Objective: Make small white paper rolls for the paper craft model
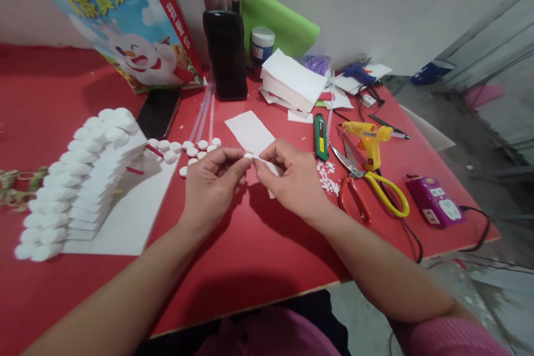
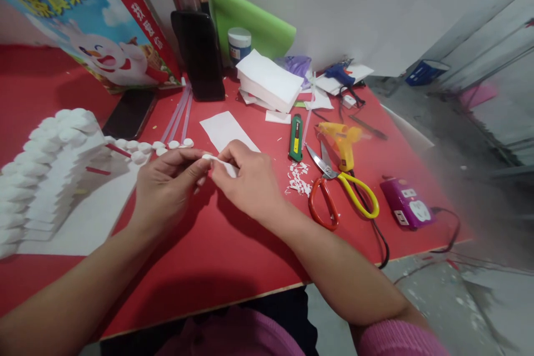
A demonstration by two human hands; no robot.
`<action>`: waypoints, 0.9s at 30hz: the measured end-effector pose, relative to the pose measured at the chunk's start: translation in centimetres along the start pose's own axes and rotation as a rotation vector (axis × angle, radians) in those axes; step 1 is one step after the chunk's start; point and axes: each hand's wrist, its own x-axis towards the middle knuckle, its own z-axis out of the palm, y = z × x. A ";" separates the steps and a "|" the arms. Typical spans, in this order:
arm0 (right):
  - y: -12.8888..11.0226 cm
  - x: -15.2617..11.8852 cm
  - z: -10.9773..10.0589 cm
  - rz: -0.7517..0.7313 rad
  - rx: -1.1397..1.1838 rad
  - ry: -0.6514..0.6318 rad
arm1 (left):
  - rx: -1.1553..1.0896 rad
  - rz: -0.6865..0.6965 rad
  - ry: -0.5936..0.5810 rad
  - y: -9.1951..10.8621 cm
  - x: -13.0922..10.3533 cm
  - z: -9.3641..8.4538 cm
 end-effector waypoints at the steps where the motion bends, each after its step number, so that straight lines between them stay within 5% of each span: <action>1: -0.1 -0.2 0.2 -0.056 -0.045 0.032 | -0.007 0.028 0.012 0.0 -0.1 0.0; 5: -0.2 -0.7 0.1 -0.193 -0.021 -0.002 | 0.016 0.227 -0.005 -0.1 0.0 -0.3; 12: 0.0 -0.2 -0.9 -0.213 0.119 -0.128 | 0.148 0.508 0.007 0.2 0.4 -0.7; 21: -0.2 -0.3 -0.6 -0.183 0.147 -0.069 | 0.243 0.589 0.009 0.0 -0.4 -0.2; 27: -0.2 0.3 -1.7 -0.197 0.165 -0.160 | 0.042 0.385 -0.114 0.7 0.1 -0.8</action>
